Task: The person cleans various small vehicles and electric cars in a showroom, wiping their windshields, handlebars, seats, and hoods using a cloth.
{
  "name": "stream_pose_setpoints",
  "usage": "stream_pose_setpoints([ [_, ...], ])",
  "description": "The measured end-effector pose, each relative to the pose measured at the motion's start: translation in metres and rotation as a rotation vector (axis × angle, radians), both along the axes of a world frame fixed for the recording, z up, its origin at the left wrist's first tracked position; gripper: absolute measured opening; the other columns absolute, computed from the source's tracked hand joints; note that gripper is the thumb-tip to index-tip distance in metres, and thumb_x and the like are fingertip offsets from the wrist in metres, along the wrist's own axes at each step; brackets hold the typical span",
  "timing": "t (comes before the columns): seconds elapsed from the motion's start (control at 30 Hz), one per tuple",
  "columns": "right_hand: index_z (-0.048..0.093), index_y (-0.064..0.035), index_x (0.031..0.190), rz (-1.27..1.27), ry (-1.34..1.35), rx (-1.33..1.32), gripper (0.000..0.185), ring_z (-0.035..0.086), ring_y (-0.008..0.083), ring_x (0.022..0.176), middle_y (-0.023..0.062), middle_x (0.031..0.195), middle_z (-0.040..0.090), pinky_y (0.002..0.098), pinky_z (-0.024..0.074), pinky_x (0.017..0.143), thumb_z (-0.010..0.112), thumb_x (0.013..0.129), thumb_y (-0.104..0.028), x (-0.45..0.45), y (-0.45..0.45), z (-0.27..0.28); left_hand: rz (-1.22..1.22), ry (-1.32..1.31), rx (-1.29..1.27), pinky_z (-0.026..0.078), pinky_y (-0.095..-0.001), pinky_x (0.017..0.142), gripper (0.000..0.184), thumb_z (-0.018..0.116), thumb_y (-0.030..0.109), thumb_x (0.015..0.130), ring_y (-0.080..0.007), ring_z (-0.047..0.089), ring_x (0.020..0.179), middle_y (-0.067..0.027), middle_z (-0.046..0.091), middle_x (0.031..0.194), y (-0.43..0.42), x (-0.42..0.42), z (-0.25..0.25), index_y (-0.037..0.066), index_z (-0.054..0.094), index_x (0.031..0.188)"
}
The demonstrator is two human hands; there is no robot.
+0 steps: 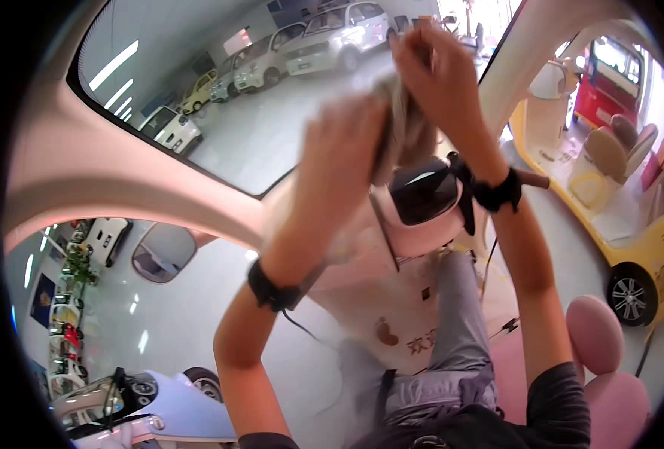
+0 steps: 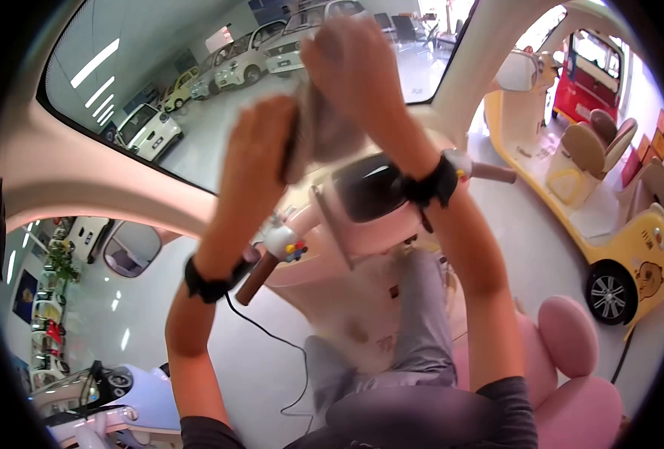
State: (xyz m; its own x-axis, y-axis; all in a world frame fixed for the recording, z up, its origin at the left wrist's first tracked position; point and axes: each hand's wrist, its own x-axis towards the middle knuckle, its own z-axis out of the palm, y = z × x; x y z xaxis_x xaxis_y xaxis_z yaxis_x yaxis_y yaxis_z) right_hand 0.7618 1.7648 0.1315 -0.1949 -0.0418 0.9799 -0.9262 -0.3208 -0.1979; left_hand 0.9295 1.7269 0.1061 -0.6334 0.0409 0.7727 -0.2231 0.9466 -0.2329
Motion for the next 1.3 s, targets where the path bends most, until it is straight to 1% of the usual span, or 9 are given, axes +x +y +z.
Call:
stream_pose_setpoints([
  [0.2,0.050,-0.0003,0.073,-0.033,-0.055,0.344,0.013,0.047,0.0281,0.069,0.0131,0.070,0.050,0.0356,0.0388,0.063,0.059,0.075,-0.009,-0.045,-0.028,-0.147,0.011,-0.068,0.128,0.040,-0.0398,0.080,0.040,0.050,0.005,0.071,-0.0320,0.048,0.097,-0.0187,0.048,0.109,-0.038,-0.050,-0.114,-0.001,0.048,0.111],
  [0.3,0.052,-0.0016,0.085,0.042,-0.207,0.444,0.013,0.049,0.0322,0.083,0.0151,0.087,0.053,0.0386,0.0402,0.077,0.055,0.077,-0.011,-0.052,-0.028,-0.161,0.013,0.019,0.193,0.042,-0.0405,0.078,0.040,0.052,0.013,0.075,-0.0333,0.050,0.094,-0.0204,0.049,0.108,-0.042,-0.057,-0.122,-0.002,0.047,0.113],
  [0.4,0.050,0.0014,0.095,0.033,-0.026,0.476,0.020,0.049,0.0319,0.089,0.0170,0.090,0.051,0.0374,0.0404,0.080,0.052,0.079,-0.010,-0.047,-0.041,-0.161,0.088,-0.009,0.384,0.042,-0.0419,0.079,0.034,0.051,0.016,0.079,-0.0345,0.050,0.094,-0.0171,0.051,0.106,-0.034,-0.058,-0.114,0.002,0.048,0.110],
  [0.53,0.049,0.0006,0.099,-0.006,0.371,0.795,0.025,0.050,0.0335,0.093,0.0173,0.092,0.050,0.0390,0.0451,0.075,0.053,0.074,-0.006,-0.072,-0.074,-0.175,0.261,-0.168,0.623,0.045,-0.0448,0.075,0.040,0.049,0.031,0.081,-0.0376,0.055,0.087,-0.0228,0.052,0.101,-0.053,-0.082,-0.118,-0.002,0.051,0.104],
  [0.63,0.049,-0.0013,0.097,-0.071,0.209,1.065,0.023,0.052,0.0344,0.090,0.0159,0.094,0.051,0.0402,0.0457,0.072,0.051,0.075,-0.005,-0.070,-0.075,-0.168,0.280,-0.242,0.647,0.045,-0.0455,0.076,0.048,0.044,0.042,0.081,-0.0386,0.055,0.087,-0.0236,0.054,0.098,-0.103,-0.100,-0.144,-0.001,0.054,0.099],
  [0.7,0.050,0.0016,0.093,-0.101,0.297,0.966,0.029,0.053,0.0417,0.083,0.0242,0.091,0.055,0.0469,0.0428,0.076,0.035,0.087,-0.022,-0.067,-0.069,-0.167,0.263,-0.255,0.668,0.045,-0.0457,0.078,0.054,0.040,0.047,0.080,-0.0392,0.056,0.087,-0.0240,0.055,0.097,-0.131,-0.110,-0.164,-0.001,0.055,0.099],
  [0.93,0.053,-0.0006,0.083,-0.120,-0.034,0.743,0.028,0.054,0.0372,0.076,0.0186,0.084,0.057,0.0451,0.0419,0.070,0.048,0.083,-0.028,-0.040,-0.046,-0.160,0.312,-0.015,0.666,0.043,-0.0437,0.072,0.043,0.055,0.030,0.074,-0.0347,0.049,0.083,-0.0207,0.047,0.097,-0.067,-0.082,-0.143,0.002,0.048,0.107],
  [1.17,0.055,-0.0020,0.094,-0.011,-0.113,0.391,0.025,0.051,0.0362,0.091,0.0175,0.092,0.056,0.0400,0.0390,0.082,0.060,0.076,-0.019,-0.026,-0.008,-0.190,0.364,0.117,0.349,0.042,-0.0418,0.079,0.059,0.059,0.023,0.068,-0.0316,0.046,0.084,-0.0200,0.045,0.103,-0.011,-0.056,-0.153,0.001,0.040,0.119],
  [1.3,0.051,0.0003,0.107,0.025,-0.118,0.279,0.034,0.045,0.0344,0.106,0.0176,0.110,0.051,0.0409,0.0324,0.094,0.055,0.074,-0.009,-0.022,0.004,-0.233,0.393,0.161,0.270,0.040,-0.0439,0.085,0.054,0.057,0.019,0.072,-0.0343,0.046,0.095,-0.0219,0.043,0.112,0.019,-0.045,-0.173,0.004,0.041,0.122],
])
